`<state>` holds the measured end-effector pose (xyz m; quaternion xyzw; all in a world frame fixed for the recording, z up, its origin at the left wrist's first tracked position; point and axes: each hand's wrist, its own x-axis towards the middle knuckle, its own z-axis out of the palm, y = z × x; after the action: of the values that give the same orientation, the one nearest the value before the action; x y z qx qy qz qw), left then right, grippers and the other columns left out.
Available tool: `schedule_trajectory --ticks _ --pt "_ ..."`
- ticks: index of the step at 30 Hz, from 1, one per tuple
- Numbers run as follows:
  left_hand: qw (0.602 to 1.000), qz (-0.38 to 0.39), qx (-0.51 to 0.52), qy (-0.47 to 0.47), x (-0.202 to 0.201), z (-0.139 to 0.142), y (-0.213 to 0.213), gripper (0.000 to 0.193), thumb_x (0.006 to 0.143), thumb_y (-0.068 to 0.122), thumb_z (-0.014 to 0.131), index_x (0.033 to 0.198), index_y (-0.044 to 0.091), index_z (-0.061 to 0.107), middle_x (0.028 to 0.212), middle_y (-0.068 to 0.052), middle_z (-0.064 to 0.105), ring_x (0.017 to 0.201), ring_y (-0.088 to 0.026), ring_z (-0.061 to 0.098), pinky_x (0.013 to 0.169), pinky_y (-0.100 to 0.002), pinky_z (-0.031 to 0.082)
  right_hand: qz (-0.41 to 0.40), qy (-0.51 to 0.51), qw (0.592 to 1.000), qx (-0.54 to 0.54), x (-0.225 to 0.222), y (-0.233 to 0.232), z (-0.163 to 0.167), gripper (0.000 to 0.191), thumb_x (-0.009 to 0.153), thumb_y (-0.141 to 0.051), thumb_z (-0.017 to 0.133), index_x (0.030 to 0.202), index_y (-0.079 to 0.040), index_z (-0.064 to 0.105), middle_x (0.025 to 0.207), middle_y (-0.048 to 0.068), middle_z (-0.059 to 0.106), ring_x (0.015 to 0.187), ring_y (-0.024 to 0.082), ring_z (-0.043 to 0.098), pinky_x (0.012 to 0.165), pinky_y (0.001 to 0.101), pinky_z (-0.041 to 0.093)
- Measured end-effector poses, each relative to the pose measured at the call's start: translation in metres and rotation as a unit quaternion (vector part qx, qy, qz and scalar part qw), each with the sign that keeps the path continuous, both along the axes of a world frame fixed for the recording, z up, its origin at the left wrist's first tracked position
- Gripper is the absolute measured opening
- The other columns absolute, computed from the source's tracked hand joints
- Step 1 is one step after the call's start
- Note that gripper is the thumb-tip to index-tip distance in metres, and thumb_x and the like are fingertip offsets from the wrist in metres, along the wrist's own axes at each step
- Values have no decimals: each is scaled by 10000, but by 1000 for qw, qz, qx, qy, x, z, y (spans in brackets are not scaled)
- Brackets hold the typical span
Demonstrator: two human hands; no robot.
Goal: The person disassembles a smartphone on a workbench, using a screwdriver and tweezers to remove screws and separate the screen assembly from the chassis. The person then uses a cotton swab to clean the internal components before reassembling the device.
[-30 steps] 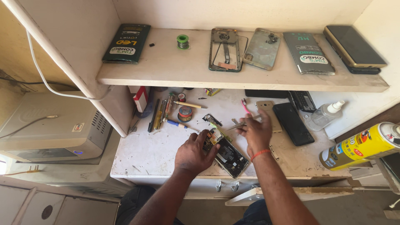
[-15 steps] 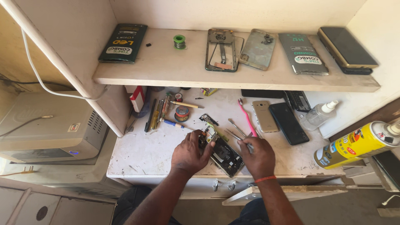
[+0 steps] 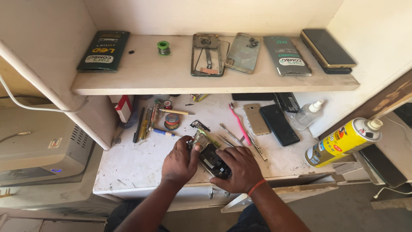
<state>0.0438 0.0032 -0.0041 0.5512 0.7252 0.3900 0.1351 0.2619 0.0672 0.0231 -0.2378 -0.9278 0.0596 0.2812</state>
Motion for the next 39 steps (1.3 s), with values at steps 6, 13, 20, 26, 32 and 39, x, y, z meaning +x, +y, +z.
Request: schedule_trajectory --ticks 6,13,20,26,32,39 --pt "997 32 62 -38 -4 -9 3 391 1063 350 422 1240 24 544 943 -270 718 877 -488 689 762 -550 549 -31 -27 999 -8 -1 0 -6 710 696 -457 785 1260 -44 662 1122 124 638 1040 317 586 978 454 457" --pt "991 52 66 -107 -7 -13 2 384 1080 376 373 1069 57 586 770 -196 704 728 -428 690 649 -519 524 -37 -10 999 7 1 3 -20 693 666 -392 760 1239 -16 659 1139 146 632 1074 332 585 1011 457 469" --pt "971 98 67 -208 -12 -20 -7 440 1102 403 370 1056 45 621 686 -133 666 597 -252 676 609 -410 544 -37 -9 999 17 0 2 -19 651 675 -392 751 1199 -15 671 1145 141 635 1057 331 582 994 460 473" --pt "990 -7 136 -31 -7 -12 -7 449 1070 297 452 1443 53 512 973 -161 702 815 -331 710 707 -440 574 -46 -37 998 2 -4 2 -8 650 705 -444 752 1193 -21 680 1171 120 636 1038 316 571 975 454 457" --pt "989 -76 86 89 7 -4 -12 580 967 265 599 1512 118 465 1135 -204 629 855 -391 699 719 -479 585 -61 -43 997 13 -3 1 -7 669 789 -551 721 1195 -24 656 1161 134 622 1061 319 566 960 461 443" --pt "970 -126 92 186 10 -7 -13 564 967 331 637 1493 179 503 1145 -193 612 846 -352 717 690 -451 599 -35 -4 998 59 -2 2 -2 579 908 -493 656 1256 -32 612 1232 166 639 1094 333 593 984 469 450"
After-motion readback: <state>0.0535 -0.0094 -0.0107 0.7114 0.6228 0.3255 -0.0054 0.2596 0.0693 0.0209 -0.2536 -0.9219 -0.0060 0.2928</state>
